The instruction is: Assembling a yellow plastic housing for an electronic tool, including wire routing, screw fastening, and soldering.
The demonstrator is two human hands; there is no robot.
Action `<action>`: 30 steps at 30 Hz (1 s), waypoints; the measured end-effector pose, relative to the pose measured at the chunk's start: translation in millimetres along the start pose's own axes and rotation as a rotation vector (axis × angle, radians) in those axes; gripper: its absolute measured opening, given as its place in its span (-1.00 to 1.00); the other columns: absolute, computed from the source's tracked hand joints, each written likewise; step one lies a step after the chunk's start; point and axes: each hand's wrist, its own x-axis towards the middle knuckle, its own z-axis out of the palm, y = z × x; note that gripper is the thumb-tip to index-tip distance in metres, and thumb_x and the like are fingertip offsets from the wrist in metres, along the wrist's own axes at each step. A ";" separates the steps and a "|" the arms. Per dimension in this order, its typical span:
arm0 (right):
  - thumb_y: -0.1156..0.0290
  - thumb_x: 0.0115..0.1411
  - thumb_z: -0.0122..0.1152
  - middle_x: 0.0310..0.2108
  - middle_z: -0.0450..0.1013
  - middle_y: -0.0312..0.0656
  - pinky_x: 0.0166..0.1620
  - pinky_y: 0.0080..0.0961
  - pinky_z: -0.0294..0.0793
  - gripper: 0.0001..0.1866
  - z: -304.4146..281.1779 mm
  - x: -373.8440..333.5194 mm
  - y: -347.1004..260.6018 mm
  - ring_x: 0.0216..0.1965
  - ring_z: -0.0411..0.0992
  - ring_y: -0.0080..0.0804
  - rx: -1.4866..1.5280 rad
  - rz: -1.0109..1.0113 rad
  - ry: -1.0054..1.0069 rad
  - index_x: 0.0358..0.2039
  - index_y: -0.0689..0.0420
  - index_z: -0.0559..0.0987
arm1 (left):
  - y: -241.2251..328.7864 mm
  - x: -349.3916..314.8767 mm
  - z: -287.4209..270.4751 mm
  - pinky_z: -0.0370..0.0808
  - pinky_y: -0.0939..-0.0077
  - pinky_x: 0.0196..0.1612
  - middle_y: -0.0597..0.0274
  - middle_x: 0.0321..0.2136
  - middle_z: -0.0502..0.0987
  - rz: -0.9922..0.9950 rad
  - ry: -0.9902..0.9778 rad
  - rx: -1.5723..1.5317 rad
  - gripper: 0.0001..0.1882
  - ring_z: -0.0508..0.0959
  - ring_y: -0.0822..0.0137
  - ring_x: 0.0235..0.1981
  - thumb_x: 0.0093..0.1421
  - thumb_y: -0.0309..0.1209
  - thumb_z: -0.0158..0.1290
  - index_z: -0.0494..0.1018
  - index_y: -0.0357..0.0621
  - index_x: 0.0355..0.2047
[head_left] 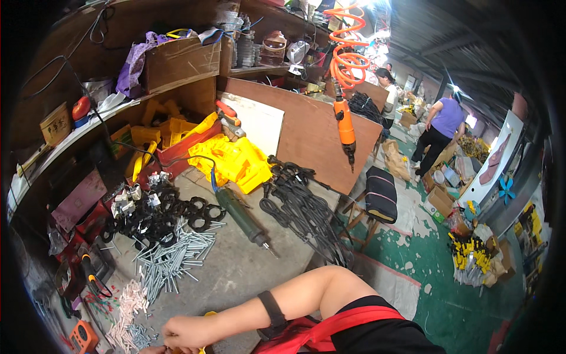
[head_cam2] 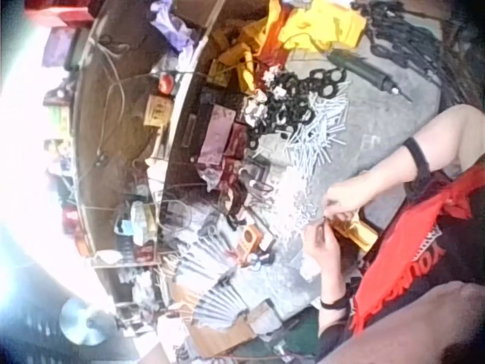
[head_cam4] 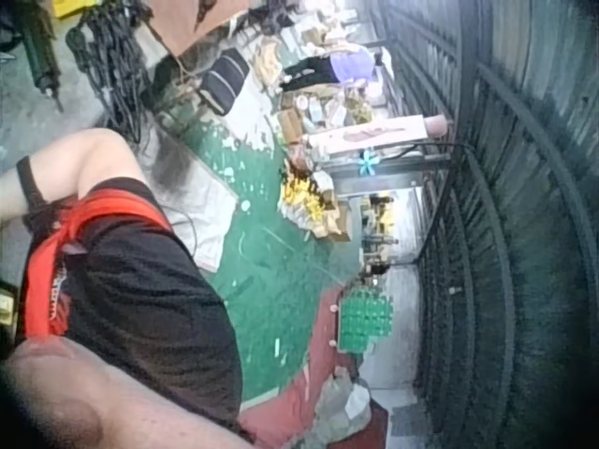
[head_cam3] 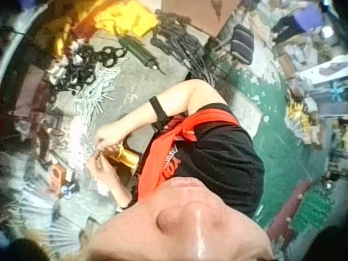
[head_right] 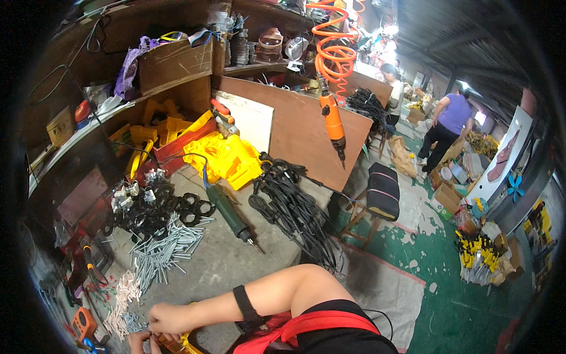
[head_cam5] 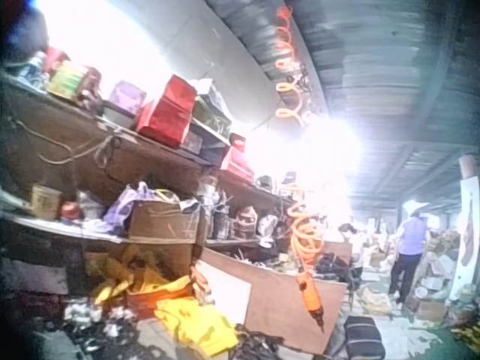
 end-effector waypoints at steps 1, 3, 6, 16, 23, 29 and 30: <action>0.34 0.10 0.07 -0.57 0.46 -0.08 -0.60 -0.34 0.35 -0.80 2.2 -6.6 -3.6 -0.61 0.46 -0.26 -0.505 -0.391 0.186 -0.43 0.24 0.45 | -0.9 -1.7 1.6 0.42 0.47 -0.37 0.18 -0.50 0.49 -0.281 0.017 -0.292 -0.94 0.47 0.34 -0.36 0.10 -0.60 0.08 0.48 -0.32 -0.39; 0.27 0.06 0.18 -0.37 0.47 -0.10 -0.32 -0.24 0.43 -0.74 11.6 -19.9 -14.0 -0.29 0.49 -0.14 -1.209 -0.641 0.327 -0.33 0.17 0.43 | -4.8 0.3 -1.3 0.42 0.48 -0.36 0.18 -0.49 0.49 -0.445 -0.032 -0.341 -0.94 0.47 0.35 -0.37 0.10 -0.60 0.09 0.48 -0.33 -0.39; 0.35 0.12 0.08 -0.50 0.47 -0.09 -0.48 -0.30 0.41 -0.82 7.1 -13.2 -5.1 -0.49 0.50 -0.23 -1.321 -0.923 0.421 -0.36 0.22 0.44 | -11.6 -0.9 2.0 0.42 0.51 -0.36 0.16 -0.45 0.52 -0.601 -0.079 -0.449 -0.95 0.46 0.38 -0.41 0.10 -0.61 0.10 0.48 -0.35 -0.40; 0.29 0.13 0.07 -0.60 0.48 -0.08 -0.54 -0.38 0.39 -0.77 6.8 -13.8 -6.8 -0.58 0.49 -0.26 -0.702 -0.572 0.301 -0.50 0.20 0.47 | -19.4 -7.8 3.4 0.47 0.45 -0.18 0.15 -0.40 0.50 -0.133 -0.053 -0.147 -0.90 0.50 0.31 -0.29 0.12 -0.63 0.08 0.48 -0.35 -0.32; 0.34 0.09 0.11 -0.45 0.43 -0.12 -0.36 -0.18 0.37 -0.85 12.1 -19.0 -6.5 -0.38 0.44 -0.03 -1.224 -0.789 0.395 -0.40 0.14 0.42 | -8.6 -3.7 1.0 0.48 0.43 -0.16 0.10 -0.33 0.49 -0.430 -0.090 -0.316 -0.88 0.50 0.29 -0.28 0.14 -0.65 0.05 0.46 -0.39 -0.28; 0.40 0.14 0.02 -0.59 0.47 -0.13 -0.50 -0.32 0.41 -0.84 6.1 1.2 17.6 -0.55 0.50 -0.23 -0.848 -0.639 0.401 -0.46 0.24 0.44 | -15.7 -9.4 6.3 0.49 0.44 -0.15 0.14 -0.38 0.47 -0.272 -0.077 -0.313 -0.88 0.49 0.32 -0.21 0.15 -0.66 0.03 0.46 -0.38 -0.27; 0.40 0.14 0.02 -0.59 0.47 -0.13 -0.50 -0.32 0.41 -0.84 7.4 -1.4 11.5 -0.55 0.50 -0.23 -0.848 -0.639 0.400 -0.46 0.24 0.44 | -16.0 -9.6 6.1 0.49 0.44 -0.15 0.14 -0.38 0.47 -0.272 -0.076 -0.313 -0.88 0.49 0.32 -0.21 0.15 -0.66 0.03 0.46 -0.38 -0.27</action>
